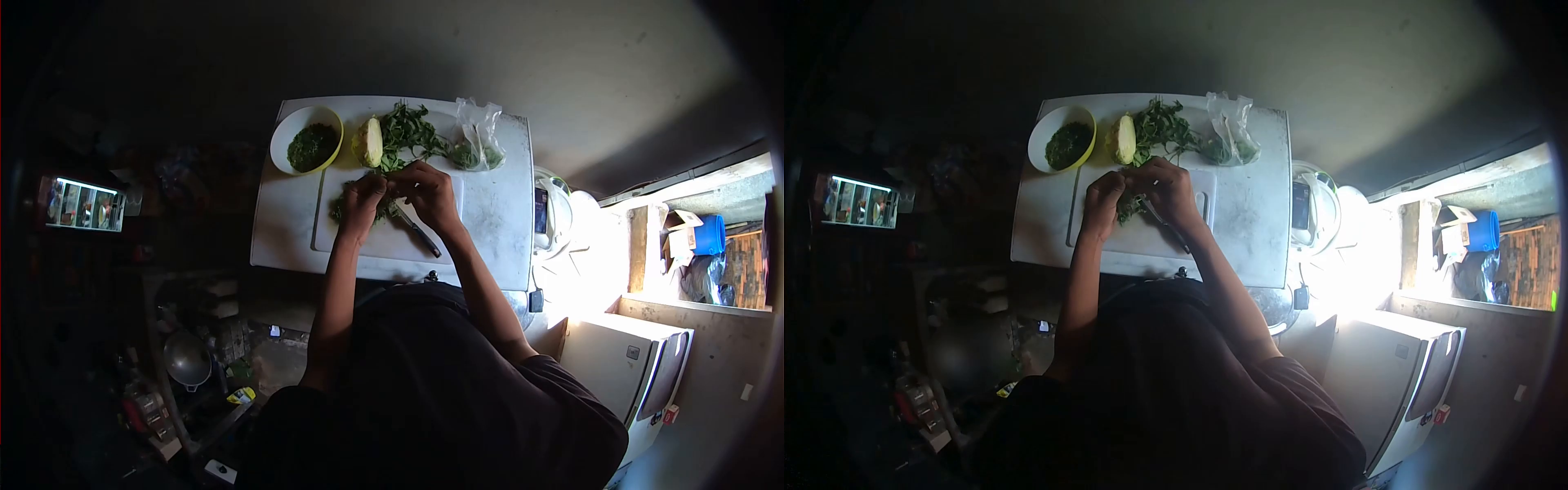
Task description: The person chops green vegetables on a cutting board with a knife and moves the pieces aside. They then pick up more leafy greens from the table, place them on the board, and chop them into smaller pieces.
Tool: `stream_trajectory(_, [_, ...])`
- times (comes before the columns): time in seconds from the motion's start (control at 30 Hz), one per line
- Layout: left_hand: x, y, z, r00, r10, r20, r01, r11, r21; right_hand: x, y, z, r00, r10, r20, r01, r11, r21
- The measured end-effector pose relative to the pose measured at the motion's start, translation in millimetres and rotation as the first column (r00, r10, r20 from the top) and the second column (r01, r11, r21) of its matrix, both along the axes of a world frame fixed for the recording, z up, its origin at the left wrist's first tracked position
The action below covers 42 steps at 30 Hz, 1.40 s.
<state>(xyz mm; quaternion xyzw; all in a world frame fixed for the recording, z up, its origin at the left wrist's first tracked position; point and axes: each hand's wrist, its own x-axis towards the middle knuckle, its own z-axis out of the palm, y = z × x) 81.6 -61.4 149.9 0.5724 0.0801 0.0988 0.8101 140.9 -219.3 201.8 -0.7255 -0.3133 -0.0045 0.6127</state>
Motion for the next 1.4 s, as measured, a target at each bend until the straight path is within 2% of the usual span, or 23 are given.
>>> stream_trajectory(0.1, [-11, -10, 7, 1.000, 0.008, 0.009, -0.008, 0.996, -0.085, -5, -5, -5, 0.993, 0.071, -0.098, -0.067, 0.997, 0.046])
stream_trajectory(0.23, [-16, -13, -4, 1.000, -0.023, -0.002, 0.023, 0.993, -0.118, -2, -12, -11, 0.994, 0.105, -0.038, -0.105, 0.994, -0.016])
stream_trajectory(0.3, [-19, -17, -9, 1.000, 0.010, -0.024, -0.012, 0.995, -0.095, -3, -16, -14, 0.974, 0.169, -0.150, -0.168, 0.986, 0.016])
stream_trajectory(0.33, [-21, -19, -10, 1.000, 0.014, -0.025, -0.016, 0.995, -0.097, -2, -19, -16, 0.973, 0.172, -0.151, -0.172, 0.985, 0.014])
stream_trajectory(0.4, [-23, -20, -9, 0.997, -0.074, -0.001, 0.073, 0.981, -0.179, 1, -22, -18, 0.967, 0.210, -0.145, -0.211, 0.977, 0.005])
stream_trajectory(0.53, [-29, -19, -3, 0.992, -0.128, -0.006, 0.124, 0.969, -0.216, 4, -26, -14, 0.951, 0.273, -0.147, -0.276, 0.961, 0.003])
stream_trajectory(0.6, [-32, -18, -2, 0.989, -0.135, -0.061, 0.118, 0.966, -0.230, 3, -26, -8, 0.930, 0.282, -0.234, -0.304, 0.950, -0.063])
stream_trajectory(0.63, [-34, -15, -4, 0.989, -0.132, -0.061, 0.115, 0.967, -0.229, 4, -25, -11, 0.930, 0.285, -0.234, -0.307, 0.950, -0.062])
stream_trajectory(0.7, [-38, -7, -13, 0.975, -0.216, -0.049, 0.204, 0.961, -0.188, 7, -24, -19, 0.920, 0.377, -0.109, -0.386, 0.919, -0.079])
stream_trajectory(0.8, [-45, 2, -24, 0.960, -0.265, -0.086, 0.248, 0.954, -0.169, 6, -24, -28, 0.900, 0.410, -0.151, -0.425, 0.900, -0.091])
stream_trajectory(0.93, [-52, 0, -29, 0.962, -0.248, -0.112, 0.223, 0.955, -0.196, 4, -20, -34, 0.904, 0.384, -0.187, -0.412, 0.899, -0.148])
stream_trajectory(1.03, [-52, -3, -36, 0.975, -0.180, -0.128, 0.148, 0.963, -0.227, 1, -18, -36, 0.926, 0.348, -0.146, -0.370, 0.913, -0.171])
stream_trajectory(1.13, [-53, 1, -38, 0.981, -0.128, -0.144, 0.100, 0.978, -0.183, -1, -11, -42, 0.940, 0.322, -0.116, -0.338, 0.925, -0.172])
stream_trajectory(1.2, [-55, 3, -38, 0.973, -0.105, -0.204, 0.101, 0.994, -0.026, -3, -5, -51, 0.963, 0.235, -0.135, -0.252, 0.959, -0.130])
stream_trajectory(1.23, [-55, 2, -39, 0.974, -0.100, -0.202, 0.097, 0.995, -0.025, -4, -3, -56, 0.962, 0.239, -0.132, -0.256, 0.958, -0.130])
stream_trajectory(1.3, [-55, 0, -45, 0.970, -0.001, -0.242, 0.036, 0.989, 0.142, -5, -2, -66, 0.966, 0.189, -0.179, -0.222, 0.957, -0.188])
stream_trajectory(1.4, [-52, -1, -52, 0.976, 0.075, -0.206, -0.024, 0.970, 0.240, -7, 2, -85, 0.976, 0.111, -0.190, -0.151, 0.966, -0.212])
